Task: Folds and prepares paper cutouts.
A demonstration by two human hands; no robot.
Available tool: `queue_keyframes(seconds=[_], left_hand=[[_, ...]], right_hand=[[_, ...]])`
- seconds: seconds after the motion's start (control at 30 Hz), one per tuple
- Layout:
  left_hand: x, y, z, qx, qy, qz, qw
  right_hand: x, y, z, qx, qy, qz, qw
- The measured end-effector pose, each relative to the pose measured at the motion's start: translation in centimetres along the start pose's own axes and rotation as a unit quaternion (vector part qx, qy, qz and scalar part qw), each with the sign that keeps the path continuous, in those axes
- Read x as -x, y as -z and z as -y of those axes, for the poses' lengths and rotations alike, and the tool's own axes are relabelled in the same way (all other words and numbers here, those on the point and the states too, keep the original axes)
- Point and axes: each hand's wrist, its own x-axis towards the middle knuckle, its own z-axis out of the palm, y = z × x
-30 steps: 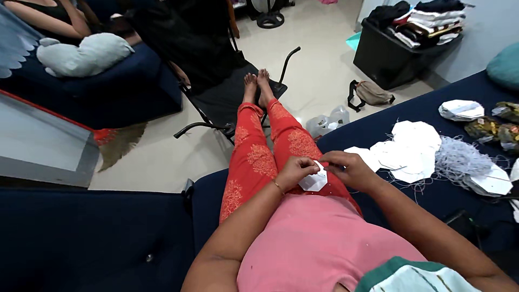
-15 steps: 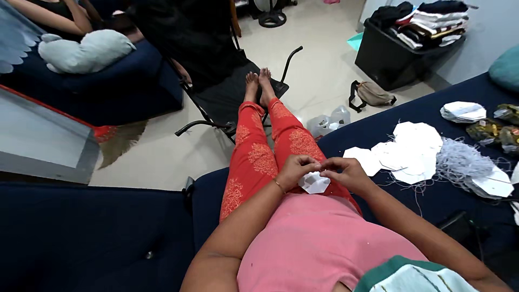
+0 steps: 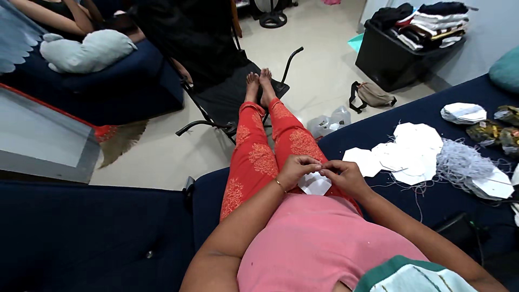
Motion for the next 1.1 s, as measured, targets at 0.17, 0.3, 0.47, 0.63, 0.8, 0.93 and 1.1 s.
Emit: queue_keyframes(seconds=[0.17,0.3,0.47,0.63,0.8,0.93,1.1], left_hand=[[0.0,0.0,0.0,0.000,0.007,-0.004,1.000],[-0.1,-0.1,0.1,-0.020,0.006,0.003,1.000],[0.0,0.0,-0.1,-0.051,0.014,0.030,0.998],[-0.1,0.4,0.0,-0.102,0.014,0.085,0.991],[-0.1,0.4,-0.5,-0.129,0.020,0.111,0.985],[-0.1,0.5,-0.5,-0.147,0.018,0.124,0.981],[-0.2,0.5,-0.3,-0.143,0.015,0.117,0.983]], right_hand=[[0.0,0.1,0.1,0.017,0.001,0.015,1.000],[-0.1,0.2,0.2,0.035,-0.019,0.023,0.999],[-0.3,1.0,0.4,0.076,0.018,0.034,0.996],[-1.3,2.7,0.2,0.148,0.197,0.068,0.967],[-2.0,3.1,0.3,0.198,0.305,0.112,0.925],[-2.0,2.9,0.2,0.230,0.329,0.116,0.909],[-1.8,2.4,-0.5,0.217,0.304,0.093,0.923]])
